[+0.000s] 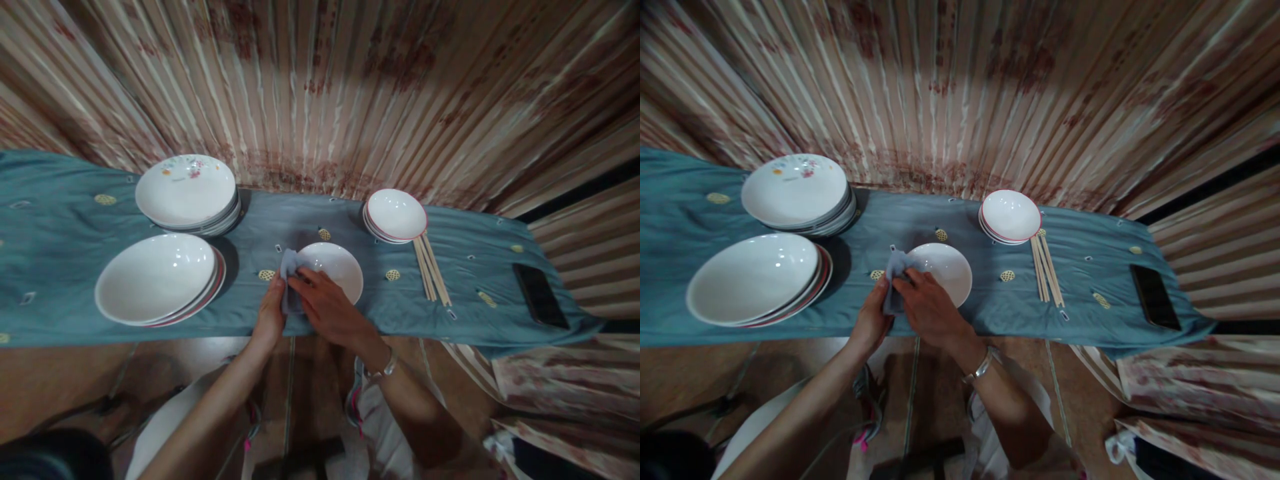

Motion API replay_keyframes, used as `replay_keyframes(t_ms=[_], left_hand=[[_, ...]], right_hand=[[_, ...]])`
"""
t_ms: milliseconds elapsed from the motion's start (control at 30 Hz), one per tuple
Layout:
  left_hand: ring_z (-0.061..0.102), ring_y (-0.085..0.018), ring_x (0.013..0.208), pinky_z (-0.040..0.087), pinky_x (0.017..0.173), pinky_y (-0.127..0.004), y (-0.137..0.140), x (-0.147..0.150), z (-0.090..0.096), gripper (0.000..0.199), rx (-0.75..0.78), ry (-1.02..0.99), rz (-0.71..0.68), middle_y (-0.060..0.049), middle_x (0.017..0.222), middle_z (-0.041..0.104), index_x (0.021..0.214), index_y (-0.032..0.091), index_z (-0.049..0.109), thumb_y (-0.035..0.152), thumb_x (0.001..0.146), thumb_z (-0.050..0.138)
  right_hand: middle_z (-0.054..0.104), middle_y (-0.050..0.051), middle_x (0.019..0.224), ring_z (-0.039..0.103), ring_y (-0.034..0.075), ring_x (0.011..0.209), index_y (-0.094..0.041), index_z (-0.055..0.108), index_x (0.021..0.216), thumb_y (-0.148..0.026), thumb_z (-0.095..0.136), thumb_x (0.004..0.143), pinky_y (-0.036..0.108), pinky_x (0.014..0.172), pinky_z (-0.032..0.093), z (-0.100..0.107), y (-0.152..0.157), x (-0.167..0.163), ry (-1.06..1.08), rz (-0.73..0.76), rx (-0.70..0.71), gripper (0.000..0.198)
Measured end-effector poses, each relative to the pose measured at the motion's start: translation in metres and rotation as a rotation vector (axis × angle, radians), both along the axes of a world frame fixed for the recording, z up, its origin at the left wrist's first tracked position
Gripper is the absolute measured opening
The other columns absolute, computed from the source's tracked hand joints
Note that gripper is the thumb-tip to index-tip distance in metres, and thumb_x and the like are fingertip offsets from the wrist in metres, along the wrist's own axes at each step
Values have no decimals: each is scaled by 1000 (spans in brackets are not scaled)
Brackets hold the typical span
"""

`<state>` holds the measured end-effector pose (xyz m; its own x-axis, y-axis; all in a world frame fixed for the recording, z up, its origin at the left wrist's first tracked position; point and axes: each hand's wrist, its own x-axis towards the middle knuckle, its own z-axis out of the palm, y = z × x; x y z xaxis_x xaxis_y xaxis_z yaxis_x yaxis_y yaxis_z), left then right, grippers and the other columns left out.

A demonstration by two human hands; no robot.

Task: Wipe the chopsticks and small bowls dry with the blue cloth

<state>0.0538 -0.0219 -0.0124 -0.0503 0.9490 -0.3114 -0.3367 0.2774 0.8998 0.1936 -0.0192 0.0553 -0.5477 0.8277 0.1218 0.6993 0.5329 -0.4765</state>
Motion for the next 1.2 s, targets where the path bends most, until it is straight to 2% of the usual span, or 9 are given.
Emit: replay_keyframes(t_ms=[100, 233, 333, 500, 600, 767, 933, 1200], left_hand=[[50, -32, 137, 60, 91, -40, -1, 2, 6, 48, -62, -70, 12, -10, 147, 56, 129, 21, 64, 45, 88, 60], [59, -31, 125, 63, 79, -37, -2, 4, 11, 42, -76, -106, -13, -12, 132, 66, 121, 18, 66, 43, 88, 60], [59, -32, 125, 63, 76, -37, -2, 3, 13, 41, -41, -111, -27, -12, 133, 65, 119, 18, 67, 43, 86, 62], [57, -31, 128, 62, 81, -36, -2, 3, 13, 58, -15, -110, -84, -10, 146, 58, 137, 22, 57, 38, 83, 68], [58, -31, 128, 62, 80, -34, -2, 2, 12, 66, -21, -74, -87, -11, 146, 58, 144, 21, 52, 39, 83, 68], [59, -30, 126, 61, 76, -31, 0, 2, 13, 66, -21, -35, -87, -11, 143, 60, 143, 21, 53, 40, 82, 68], [60, -30, 124, 62, 80, -35, 0, 2, 13, 67, -3, -20, -105, -11, 144, 59, 143, 22, 53, 44, 82, 69], [60, -29, 123, 61, 77, -31, -1, 3, 14, 68, -15, -13, -111, -11, 143, 60, 143, 22, 52, 45, 82, 69]], right_hand=[[56, 18, 135, 49, 26, 130, -12, 56, 135, -5, 41, 95, 44, 109, 44, -2, 5, -4, -54, -38, 45, 43], [46, 23, 145, 50, 31, 127, -9, 51, 142, -12, 43, 98, 45, 109, 42, -4, 14, -6, -164, -131, 111, 45], [41, 27, 149, 52, 34, 122, -9, 51, 143, -18, 46, 98, 46, 105, 43, -5, 21, -6, -238, -192, 149, 46], [39, 24, 152, 52, 32, 122, -12, 49, 146, -13, 39, 99, 45, 104, 42, -4, 35, 4, -334, -290, 146, 48], [44, 22, 150, 52, 31, 122, -12, 49, 146, -14, 39, 99, 44, 105, 41, -1, 40, 14, -373, -323, 139, 48], [59, 19, 132, 54, 30, 113, -11, 51, 144, -15, 38, 99, 41, 99, 44, 5, 42, 27, -422, -370, 102, 47], [65, 18, 123, 57, 28, 109, -10, 53, 140, -16, 38, 100, 39, 96, 45, 8, 39, 37, -478, -420, 95, 43], [71, 18, 109, 63, 27, 102, -9, 61, 127, -19, 38, 101, 37, 90, 47, 19, 24, 48, -567, -489, 67, 36]])
